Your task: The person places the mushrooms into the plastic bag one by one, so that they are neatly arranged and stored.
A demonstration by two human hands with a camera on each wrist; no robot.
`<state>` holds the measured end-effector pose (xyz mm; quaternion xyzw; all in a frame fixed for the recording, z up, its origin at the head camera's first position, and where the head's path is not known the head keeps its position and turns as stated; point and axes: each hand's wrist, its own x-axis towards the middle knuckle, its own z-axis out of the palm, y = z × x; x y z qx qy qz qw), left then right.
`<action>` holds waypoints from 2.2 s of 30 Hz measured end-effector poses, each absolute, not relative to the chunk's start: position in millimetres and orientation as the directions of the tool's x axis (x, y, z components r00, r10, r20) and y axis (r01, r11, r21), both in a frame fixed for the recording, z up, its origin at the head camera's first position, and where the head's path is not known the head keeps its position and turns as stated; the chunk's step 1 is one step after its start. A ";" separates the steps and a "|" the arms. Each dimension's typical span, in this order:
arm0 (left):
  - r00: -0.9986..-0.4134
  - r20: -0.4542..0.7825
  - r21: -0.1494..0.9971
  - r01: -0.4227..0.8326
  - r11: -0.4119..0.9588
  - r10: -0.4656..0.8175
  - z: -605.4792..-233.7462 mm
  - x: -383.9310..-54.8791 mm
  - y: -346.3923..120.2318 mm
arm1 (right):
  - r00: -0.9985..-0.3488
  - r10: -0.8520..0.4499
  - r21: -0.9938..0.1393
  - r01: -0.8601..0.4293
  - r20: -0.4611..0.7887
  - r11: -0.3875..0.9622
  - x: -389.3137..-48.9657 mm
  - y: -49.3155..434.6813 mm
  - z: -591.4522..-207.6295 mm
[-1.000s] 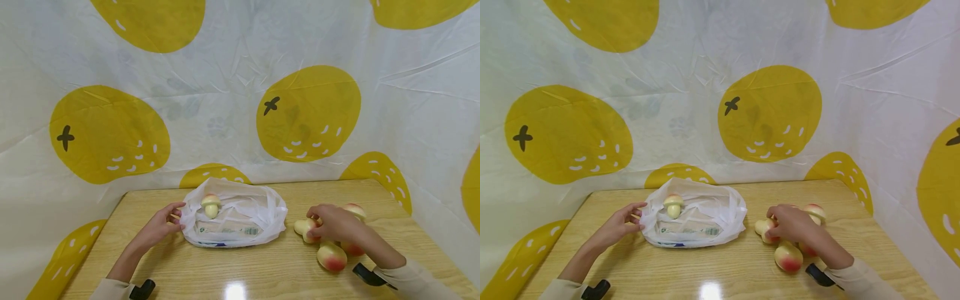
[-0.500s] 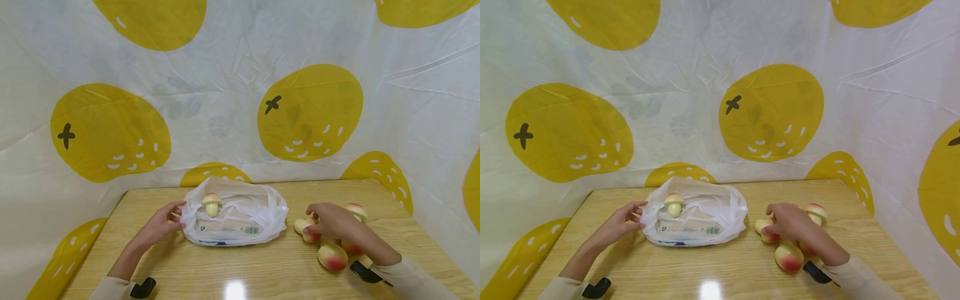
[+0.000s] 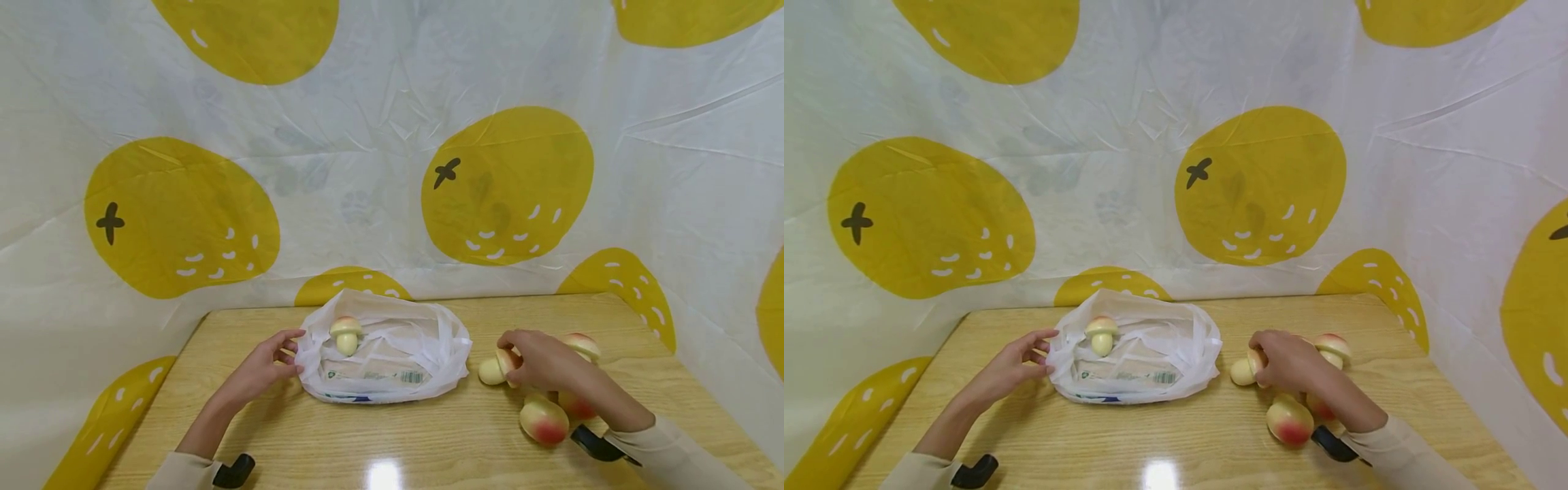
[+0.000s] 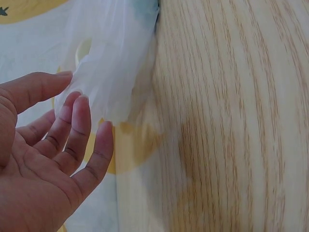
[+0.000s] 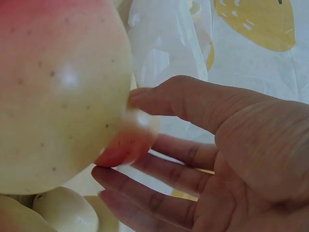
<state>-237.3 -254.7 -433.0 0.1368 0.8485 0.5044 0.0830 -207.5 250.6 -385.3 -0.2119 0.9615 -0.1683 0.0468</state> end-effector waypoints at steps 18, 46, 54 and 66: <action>-0.951 -0.008 0.876 0.143 0.460 0.310 -434.0 -237.9 -255.6 | -0.894 -0.448 -0.364 -0.409 -0.025 0.837 -214.4 251.8 -393.3; -0.951 -0.001 0.873 0.150 0.465 0.309 -435.7 -238.4 -256.2 | -0.901 -0.414 -0.437 -0.322 -0.131 0.840 -216.7 243.8 -394.1; -0.950 0.002 0.869 0.156 0.469 0.312 -435.5 -239.0 -255.8 | -0.897 -0.418 -0.527 -0.289 -0.141 0.799 -218.9 248.1 -394.5; -0.952 0.003 0.869 0.154 0.470 0.308 -433.9 -238.7 -254.6 | -0.874 -0.485 -0.623 -0.389 0.017 0.679 -223.0 252.5 -389.9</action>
